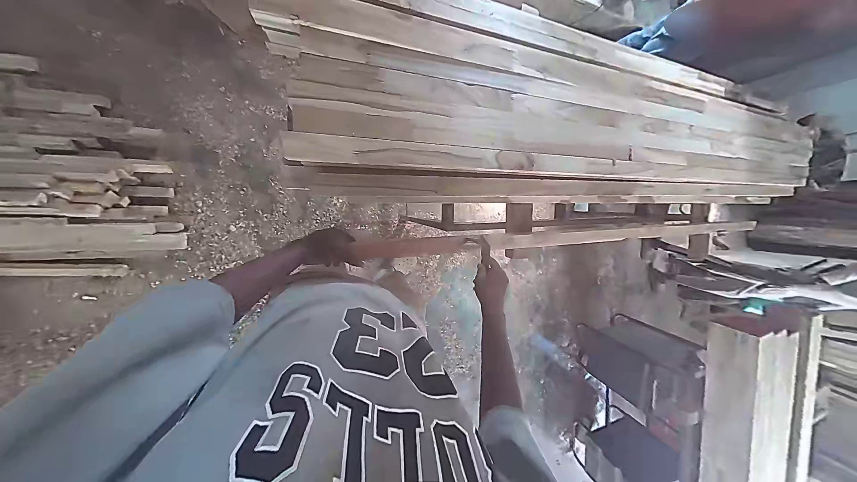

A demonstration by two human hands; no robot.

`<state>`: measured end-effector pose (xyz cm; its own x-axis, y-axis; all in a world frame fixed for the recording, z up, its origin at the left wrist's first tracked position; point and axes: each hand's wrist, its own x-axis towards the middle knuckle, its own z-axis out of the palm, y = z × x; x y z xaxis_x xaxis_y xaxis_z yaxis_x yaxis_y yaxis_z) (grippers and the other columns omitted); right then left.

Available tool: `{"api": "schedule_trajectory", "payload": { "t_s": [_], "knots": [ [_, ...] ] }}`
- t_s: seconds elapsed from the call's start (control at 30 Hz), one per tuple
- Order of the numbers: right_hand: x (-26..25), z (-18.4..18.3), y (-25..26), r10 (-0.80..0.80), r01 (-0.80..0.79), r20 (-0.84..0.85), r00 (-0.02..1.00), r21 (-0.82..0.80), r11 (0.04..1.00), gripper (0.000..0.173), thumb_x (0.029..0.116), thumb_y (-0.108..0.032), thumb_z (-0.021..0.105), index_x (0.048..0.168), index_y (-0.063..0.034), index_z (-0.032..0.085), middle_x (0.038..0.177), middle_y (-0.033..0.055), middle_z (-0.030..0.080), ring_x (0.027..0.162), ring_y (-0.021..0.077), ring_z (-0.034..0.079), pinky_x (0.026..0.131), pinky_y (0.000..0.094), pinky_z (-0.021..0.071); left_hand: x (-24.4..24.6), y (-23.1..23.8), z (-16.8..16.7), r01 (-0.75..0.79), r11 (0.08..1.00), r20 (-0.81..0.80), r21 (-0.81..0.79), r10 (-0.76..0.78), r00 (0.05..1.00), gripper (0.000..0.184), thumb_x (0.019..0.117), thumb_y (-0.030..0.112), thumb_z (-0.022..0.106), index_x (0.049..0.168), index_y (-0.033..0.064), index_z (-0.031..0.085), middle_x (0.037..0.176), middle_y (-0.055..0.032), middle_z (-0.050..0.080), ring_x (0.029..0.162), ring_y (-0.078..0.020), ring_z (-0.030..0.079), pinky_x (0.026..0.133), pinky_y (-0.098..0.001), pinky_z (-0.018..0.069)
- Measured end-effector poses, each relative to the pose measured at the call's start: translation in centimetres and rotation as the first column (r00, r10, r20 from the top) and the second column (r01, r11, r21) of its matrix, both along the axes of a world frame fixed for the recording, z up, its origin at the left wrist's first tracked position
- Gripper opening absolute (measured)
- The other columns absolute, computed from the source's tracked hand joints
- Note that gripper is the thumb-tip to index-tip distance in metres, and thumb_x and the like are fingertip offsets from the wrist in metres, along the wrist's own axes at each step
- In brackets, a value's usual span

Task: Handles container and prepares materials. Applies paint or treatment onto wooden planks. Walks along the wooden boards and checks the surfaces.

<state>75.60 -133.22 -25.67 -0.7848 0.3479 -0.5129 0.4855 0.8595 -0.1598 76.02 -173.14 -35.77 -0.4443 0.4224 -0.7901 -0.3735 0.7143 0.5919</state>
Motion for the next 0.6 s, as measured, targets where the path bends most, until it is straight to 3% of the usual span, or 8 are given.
{"api": "schedule_trajectory", "payload": {
  "t_s": [0.07, 0.17, 0.33, 0.43, 0.5, 0.6],
  "knots": [
    [-0.2, -0.6, -1.8, -0.117, 0.120, 0.040, 0.992, -0.084, 0.989, 0.037, 0.1056, -0.023, 0.051, 0.136, -0.0044, 0.059, 0.106, 0.0203, 0.072, 0.087, 0.0323, 0.075, 0.080, 0.0530, 0.0614, 0.4, -0.4, -0.9, 0.057, 0.998, -0.081, -0.016, -0.058, 0.995, 0.063, 0.0856, 0.068, 0.071, 0.111, 0.0096, 0.071, 0.086, -0.0126, 0.072, 0.077, -0.0293, 0.071, 0.079, -0.0583, 0.0577],
    [1.3, -1.0, -5.4, -0.211, 0.222, 0.083, 0.974, -0.148, 0.964, 0.037, 0.1053, -0.023, 0.053, 0.136, -0.0034, 0.058, 0.105, 0.0211, 0.072, 0.079, 0.0308, 0.075, 0.074, 0.0506, 0.0628, 0.2, -0.3, 0.1, 0.102, 0.994, -0.085, -0.037, -0.105, 0.991, 0.068, 0.0872, 0.069, 0.068, 0.117, 0.0083, 0.070, 0.093, -0.0152, 0.073, 0.085, -0.0330, 0.071, 0.086, -0.0621, 0.0545],
    [4.2, -0.7, -10.2, -0.158, 0.181, 0.156, 0.975, -0.151, 0.972, 0.037, 0.1033, -0.022, 0.054, 0.136, -0.0058, 0.059, 0.106, 0.0197, 0.072, 0.084, 0.0308, 0.074, 0.078, 0.0512, 0.0619, 0.1, -0.5, -0.3, 0.115, 0.993, -0.100, -0.019, -0.116, 0.988, 0.068, 0.0868, 0.068, 0.069, 0.120, 0.0088, 0.069, 0.091, -0.0146, 0.073, 0.083, -0.0314, 0.071, 0.083, -0.0601, 0.0559],
    [5.5, 0.2, -10.3, -0.191, 0.238, 0.211, 0.959, -0.228, 0.944, 0.036, 0.1046, -0.022, 0.055, 0.137, -0.0077, 0.061, 0.105, 0.0173, 0.072, 0.078, 0.0262, 0.074, 0.073, 0.0458, 0.0635, -0.1, -0.9, -1.2, 0.146, 0.989, -0.089, 0.018, -0.144, 0.986, 0.072, 0.0859, 0.073, 0.066, 0.119, 0.0089, 0.069, 0.092, -0.0142, 0.072, 0.082, -0.0298, 0.071, 0.082, -0.0585, 0.0568],
    [6.7, -0.3, -9.5, -0.327, 0.370, 0.181, 0.927, -0.309, 0.876, 0.038, 0.1061, -0.021, 0.054, 0.142, -0.0068, 0.057, 0.101, 0.0182, 0.071, 0.072, 0.0248, 0.074, 0.066, 0.0425, 0.0644, -0.5, -1.1, -1.2, 0.193, 0.981, -0.091, 0.001, -0.192, 0.977, 0.077, 0.0847, 0.077, 0.063, 0.118, 0.0079, 0.068, 0.097, -0.0168, 0.072, 0.090, -0.0337, 0.070, 0.086, -0.0625, 0.0540],
    [8.5, -0.8, -9.0, -0.568, 0.552, 0.142, 0.811, -0.506, 0.662, 0.039, 0.1073, -0.016, 0.055, 0.144, -0.0029, 0.054, 0.099, 0.0205, 0.071, 0.067, 0.0241, 0.072, 0.058, 0.0379, 0.0614, -0.5, -1.0, -1.7, 0.223, 0.975, -0.109, -0.012, -0.223, 0.969, 0.080, 0.0863, 0.079, 0.059, 0.117, 0.0050, 0.067, 0.100, -0.0200, 0.070, 0.097, -0.0378, 0.068, 0.087, -0.0655, 0.0519]
  ]
}}
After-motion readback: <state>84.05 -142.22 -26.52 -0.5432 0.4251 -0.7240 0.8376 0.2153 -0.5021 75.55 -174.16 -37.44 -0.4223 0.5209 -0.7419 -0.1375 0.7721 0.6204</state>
